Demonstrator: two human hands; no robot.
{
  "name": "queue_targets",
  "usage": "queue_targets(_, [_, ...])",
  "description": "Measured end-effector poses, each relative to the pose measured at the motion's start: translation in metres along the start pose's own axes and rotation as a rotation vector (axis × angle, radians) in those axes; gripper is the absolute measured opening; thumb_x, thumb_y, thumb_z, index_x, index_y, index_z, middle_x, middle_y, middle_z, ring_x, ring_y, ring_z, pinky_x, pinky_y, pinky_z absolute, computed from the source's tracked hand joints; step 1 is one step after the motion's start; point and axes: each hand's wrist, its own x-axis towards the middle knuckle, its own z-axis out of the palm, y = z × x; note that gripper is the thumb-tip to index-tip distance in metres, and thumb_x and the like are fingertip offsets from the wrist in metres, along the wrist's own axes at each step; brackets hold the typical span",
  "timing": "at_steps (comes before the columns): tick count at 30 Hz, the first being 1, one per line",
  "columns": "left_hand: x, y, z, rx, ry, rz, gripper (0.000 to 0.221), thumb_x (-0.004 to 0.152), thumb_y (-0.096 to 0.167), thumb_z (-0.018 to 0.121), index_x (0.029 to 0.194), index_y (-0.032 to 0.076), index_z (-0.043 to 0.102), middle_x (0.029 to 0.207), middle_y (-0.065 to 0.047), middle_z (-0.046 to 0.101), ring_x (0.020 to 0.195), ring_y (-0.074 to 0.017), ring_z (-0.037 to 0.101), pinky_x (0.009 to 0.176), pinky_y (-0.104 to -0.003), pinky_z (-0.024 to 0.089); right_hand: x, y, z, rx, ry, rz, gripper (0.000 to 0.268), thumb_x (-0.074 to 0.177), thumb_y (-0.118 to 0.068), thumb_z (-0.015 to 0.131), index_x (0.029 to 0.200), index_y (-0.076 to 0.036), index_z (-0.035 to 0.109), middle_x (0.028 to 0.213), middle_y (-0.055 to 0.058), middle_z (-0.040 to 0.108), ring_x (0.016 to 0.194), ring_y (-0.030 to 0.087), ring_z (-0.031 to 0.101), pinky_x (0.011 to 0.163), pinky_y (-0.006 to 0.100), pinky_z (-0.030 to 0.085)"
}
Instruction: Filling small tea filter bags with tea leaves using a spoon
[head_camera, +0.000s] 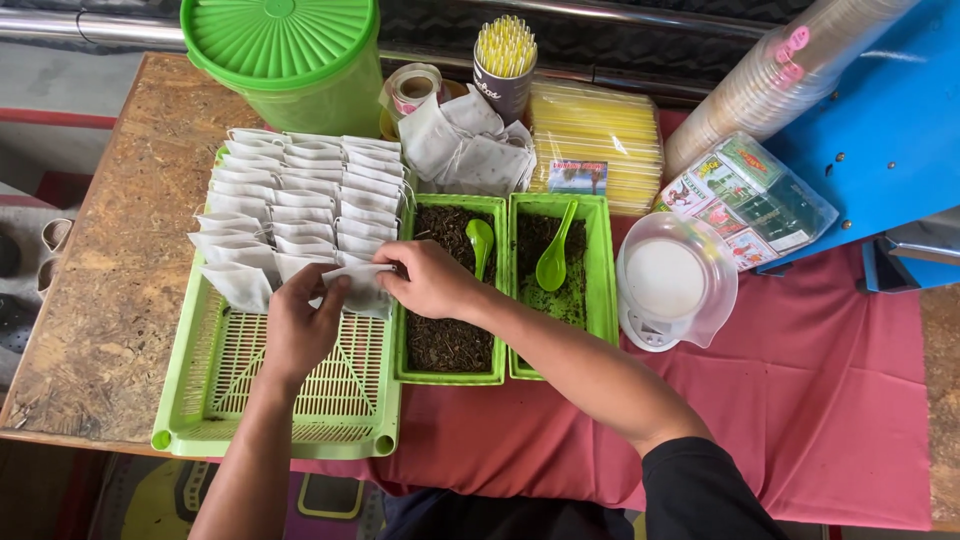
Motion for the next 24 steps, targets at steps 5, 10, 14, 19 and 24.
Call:
queue_targets(5, [0.001, -0.006, -0.001, 0.029, 0.042, 0.032, 0.014, 0.102, 0.018, 0.068, 0.11, 0.01, 0.075, 0.08, -0.012, 0.072, 0.083, -0.0274, 0.073, 0.078, -0.043, 0.054, -0.003, -0.005, 0.003, 0.092, -0.013, 0.109, 0.008, 0.094, -0.004, 0.065, 0.1, 0.0, 0.069, 0.072, 0.014, 0.072, 0.058, 0.017, 0.07, 0.053, 0.027, 0.058])
queue_targets(10, [0.003, 0.001, 0.0, 0.03, 0.084, 0.078, 0.011, 0.099, 0.013, 0.067, 0.106, 0.01, 0.075, 0.092, -0.015, 0.074, 0.089, -0.0373, 0.071, 0.081, -0.045, 0.053, -0.004, 0.005, 0.015, 0.032, 0.002, 0.096, 0.013, 0.095, -0.005, 0.065, 0.102, 0.005, 0.07, 0.084, 0.02, 0.069, 0.059, 0.019, 0.068, 0.049, 0.027, 0.056])
queue_targets(14, [0.003, -0.006, 0.001, -0.031, 0.06, 0.044, 0.008, 0.1, 0.012, 0.067, 0.103, 0.01, 0.075, 0.085, -0.009, 0.073, 0.076, -0.0208, 0.065, 0.074, -0.036, 0.05, 0.0, -0.002, 0.02, -0.011, -0.026, 0.076, 0.032, 0.092, -0.021, 0.075, 0.112, 0.004, 0.069, 0.093, 0.018, 0.069, 0.072, 0.024, 0.07, 0.055, 0.03, 0.059])
queue_targets(19, [0.003, -0.004, 0.001, -0.012, 0.028, 0.007, 0.008, 0.099, 0.017, 0.07, 0.104, 0.013, 0.074, 0.093, -0.008, 0.076, 0.084, -0.0225, 0.072, 0.08, -0.035, 0.052, -0.005, -0.009, 0.022, -0.113, -0.077, 0.048, 0.018, 0.093, -0.003, 0.065, 0.108, 0.006, 0.07, 0.089, 0.018, 0.069, 0.075, 0.029, 0.071, 0.062, 0.035, 0.062])
queue_targets(24, [-0.001, 0.006, -0.006, -0.11, -0.047, -0.035, 0.033, 0.083, 0.01, 0.083, 0.113, 0.005, 0.071, 0.099, -0.018, 0.074, 0.085, -0.0277, 0.072, 0.085, -0.043, 0.054, -0.014, -0.015, 0.01, -0.114, -0.029, 0.108, 0.014, 0.093, 0.003, 0.06, 0.102, 0.007, 0.07, 0.084, 0.019, 0.069, 0.07, 0.029, 0.069, 0.067, 0.037, 0.061])
